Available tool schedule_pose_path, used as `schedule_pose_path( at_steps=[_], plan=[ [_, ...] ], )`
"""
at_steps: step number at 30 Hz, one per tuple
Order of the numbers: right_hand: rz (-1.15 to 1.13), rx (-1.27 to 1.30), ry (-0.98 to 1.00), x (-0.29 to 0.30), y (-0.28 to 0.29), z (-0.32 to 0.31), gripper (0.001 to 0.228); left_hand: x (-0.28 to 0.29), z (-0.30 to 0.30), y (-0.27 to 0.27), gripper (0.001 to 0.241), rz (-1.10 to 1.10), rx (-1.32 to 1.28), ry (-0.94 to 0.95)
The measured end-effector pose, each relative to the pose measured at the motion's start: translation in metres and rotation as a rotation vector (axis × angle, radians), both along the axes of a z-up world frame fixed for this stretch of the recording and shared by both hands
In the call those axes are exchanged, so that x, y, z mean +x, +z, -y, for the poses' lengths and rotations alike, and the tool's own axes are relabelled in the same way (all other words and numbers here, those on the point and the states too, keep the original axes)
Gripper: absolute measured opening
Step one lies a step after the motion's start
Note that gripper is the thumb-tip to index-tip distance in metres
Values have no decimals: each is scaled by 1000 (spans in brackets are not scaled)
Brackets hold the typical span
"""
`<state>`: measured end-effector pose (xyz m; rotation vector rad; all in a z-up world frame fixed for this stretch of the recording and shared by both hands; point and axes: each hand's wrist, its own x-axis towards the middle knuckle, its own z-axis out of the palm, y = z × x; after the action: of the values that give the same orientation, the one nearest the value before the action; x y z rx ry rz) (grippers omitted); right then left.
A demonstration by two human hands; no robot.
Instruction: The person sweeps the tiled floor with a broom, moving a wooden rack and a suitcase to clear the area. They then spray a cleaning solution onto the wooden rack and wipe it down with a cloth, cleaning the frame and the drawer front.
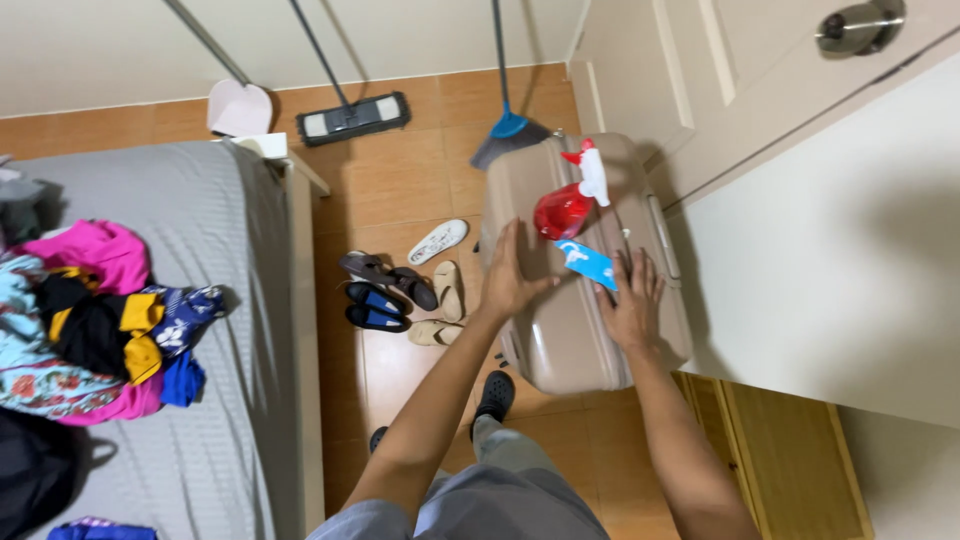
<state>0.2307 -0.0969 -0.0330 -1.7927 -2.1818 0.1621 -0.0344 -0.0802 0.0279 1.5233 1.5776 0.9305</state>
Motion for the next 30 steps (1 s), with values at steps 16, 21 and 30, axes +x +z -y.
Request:
schedule_pose_path(
  at_steps=[16, 21, 30],
  plan=[
    [-63, 1, -241, -84, -26, 131, 103, -237, 354, -88, 117, 53, -323, 513],
    [-17, -57, -247, -122, -29, 123, 109, -274, 404, -106, 114, 33, -389, 532],
    [235, -229, -509, -139, -39, 104, 113, -244, 267, -83, 113, 147, -381, 160]
  ],
)
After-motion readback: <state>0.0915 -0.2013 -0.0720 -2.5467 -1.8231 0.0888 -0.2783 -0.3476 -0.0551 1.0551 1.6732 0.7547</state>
